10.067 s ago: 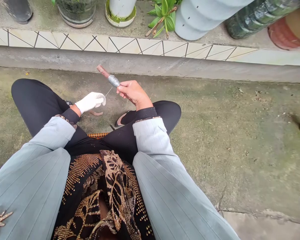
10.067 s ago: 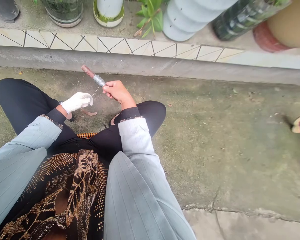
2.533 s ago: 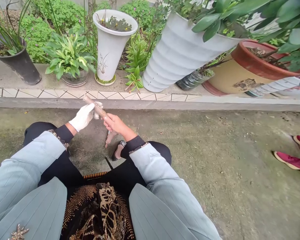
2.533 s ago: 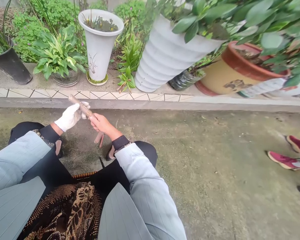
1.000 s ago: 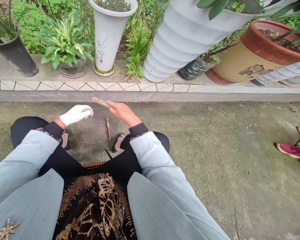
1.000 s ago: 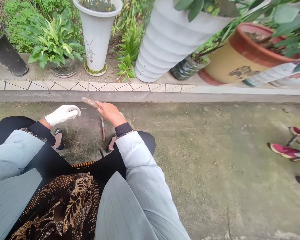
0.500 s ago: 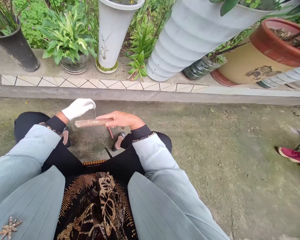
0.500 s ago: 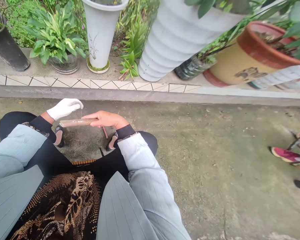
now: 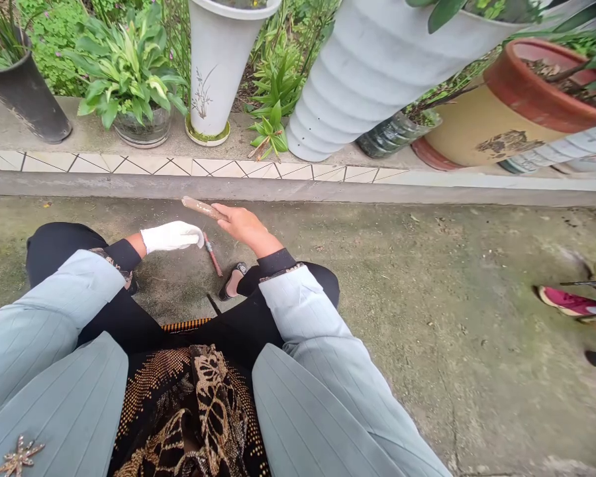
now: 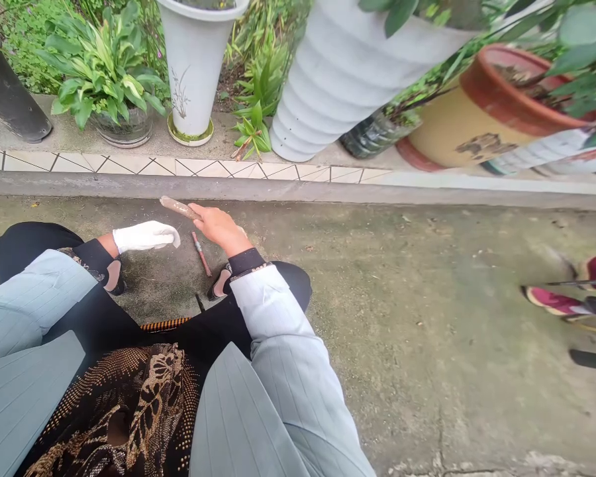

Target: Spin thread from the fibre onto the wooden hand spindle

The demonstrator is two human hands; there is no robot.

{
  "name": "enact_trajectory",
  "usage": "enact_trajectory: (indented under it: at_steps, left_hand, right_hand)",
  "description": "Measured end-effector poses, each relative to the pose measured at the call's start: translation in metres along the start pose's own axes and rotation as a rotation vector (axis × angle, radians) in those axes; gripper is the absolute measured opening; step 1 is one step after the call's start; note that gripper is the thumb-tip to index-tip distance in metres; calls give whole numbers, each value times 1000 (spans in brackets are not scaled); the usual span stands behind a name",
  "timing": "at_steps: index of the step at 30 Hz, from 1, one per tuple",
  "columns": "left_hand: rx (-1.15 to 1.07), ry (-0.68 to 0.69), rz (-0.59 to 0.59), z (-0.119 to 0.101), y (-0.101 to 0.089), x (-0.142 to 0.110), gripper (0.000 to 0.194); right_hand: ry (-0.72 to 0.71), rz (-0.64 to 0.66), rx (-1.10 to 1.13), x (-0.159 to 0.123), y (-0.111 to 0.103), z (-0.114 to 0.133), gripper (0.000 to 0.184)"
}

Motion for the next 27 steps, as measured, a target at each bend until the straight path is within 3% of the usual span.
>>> enact_trajectory:
  at_steps: [4, 8, 10, 15, 20, 23, 27]
  left_hand:
    - [451, -16, 52, -1, -13, -1, 35]
    - [616, 2, 78, -8, -24, -5, 33]
    - [559, 3, 42, -12, -29, -7, 35]
    - [267, -18, -101, -8, -35, -6, 43]
    - [-35, -22, -109, 13, -18, -1, 45]
    - [-69, -35, -34, 20, -6, -1, 46]
    - [193, -75, 104, 18, 1, -2, 42]
  right_hand:
    - [-92, 205, -239, -6, 6, 7, 49]
    - [-306, 568, -33, -15, 8, 18, 48]
    - [-332, 623, 111, -19, 2, 21, 52]
    - [-337, 495, 426, -23, -16, 15, 56]
    - [-245, 276, 527, -18, -16, 9, 57]
    - [-180, 123, 434, -12, -10, 6, 54]
    - [-52, -52, 49, -5, -2, 1, 49]
Point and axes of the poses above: each hand's wrist, its own x-axis towards the middle knuckle, its own y-axis out of the palm, z = x × y, the point moved 2 cm from there along x, towards the middle knuckle, and after that the axes turned 9 degrees about y, right-handed, at the moved point
